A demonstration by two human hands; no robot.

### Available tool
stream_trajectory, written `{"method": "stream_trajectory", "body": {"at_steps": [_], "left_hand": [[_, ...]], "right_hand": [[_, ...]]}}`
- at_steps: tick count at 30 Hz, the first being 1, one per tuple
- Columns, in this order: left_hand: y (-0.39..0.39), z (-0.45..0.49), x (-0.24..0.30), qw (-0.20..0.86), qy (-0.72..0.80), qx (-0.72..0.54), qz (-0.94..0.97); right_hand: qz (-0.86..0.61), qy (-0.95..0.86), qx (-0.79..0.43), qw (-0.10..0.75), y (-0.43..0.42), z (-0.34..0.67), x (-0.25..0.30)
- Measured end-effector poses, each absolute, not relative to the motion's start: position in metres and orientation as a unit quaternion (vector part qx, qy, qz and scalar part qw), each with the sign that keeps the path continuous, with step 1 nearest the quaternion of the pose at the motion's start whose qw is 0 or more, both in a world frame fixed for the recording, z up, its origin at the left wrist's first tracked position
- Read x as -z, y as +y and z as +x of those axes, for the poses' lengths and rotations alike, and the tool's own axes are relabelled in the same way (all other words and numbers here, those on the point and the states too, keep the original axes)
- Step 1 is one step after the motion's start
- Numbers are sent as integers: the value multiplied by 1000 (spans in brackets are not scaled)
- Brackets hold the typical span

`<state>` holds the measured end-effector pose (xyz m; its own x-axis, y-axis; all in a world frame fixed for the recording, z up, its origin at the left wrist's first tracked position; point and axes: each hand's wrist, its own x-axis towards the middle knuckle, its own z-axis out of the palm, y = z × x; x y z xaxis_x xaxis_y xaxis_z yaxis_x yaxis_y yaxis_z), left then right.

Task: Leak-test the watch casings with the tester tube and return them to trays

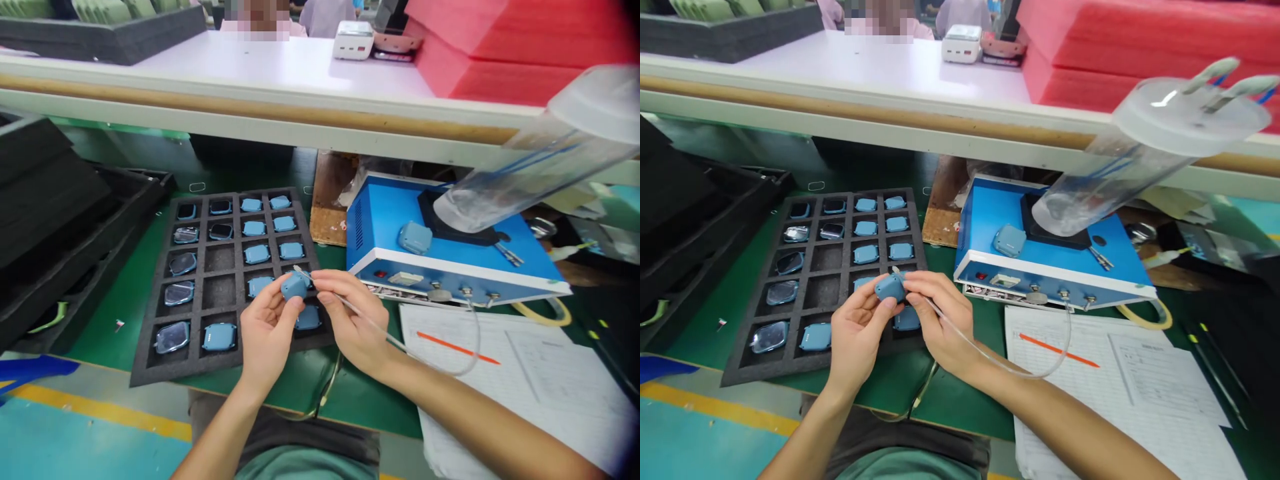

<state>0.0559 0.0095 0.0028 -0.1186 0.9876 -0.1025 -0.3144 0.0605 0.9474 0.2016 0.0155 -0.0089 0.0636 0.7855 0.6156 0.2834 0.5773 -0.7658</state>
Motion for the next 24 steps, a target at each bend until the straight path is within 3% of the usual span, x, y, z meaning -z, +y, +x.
{"method": "stream_trajectory", "body": {"at_steps": [5,12,24], "left_hand": [[8,56,-2,559,478,-586,339],[7,54,3,566,453,-588,359],[7,55,1,559,461,-588,359]], "right_hand": [[-389,-611,-229,650,10,202,9],[-378,-675,-190,605,10,197,1],[-352,-678,-189,617,9,195,4]]}}
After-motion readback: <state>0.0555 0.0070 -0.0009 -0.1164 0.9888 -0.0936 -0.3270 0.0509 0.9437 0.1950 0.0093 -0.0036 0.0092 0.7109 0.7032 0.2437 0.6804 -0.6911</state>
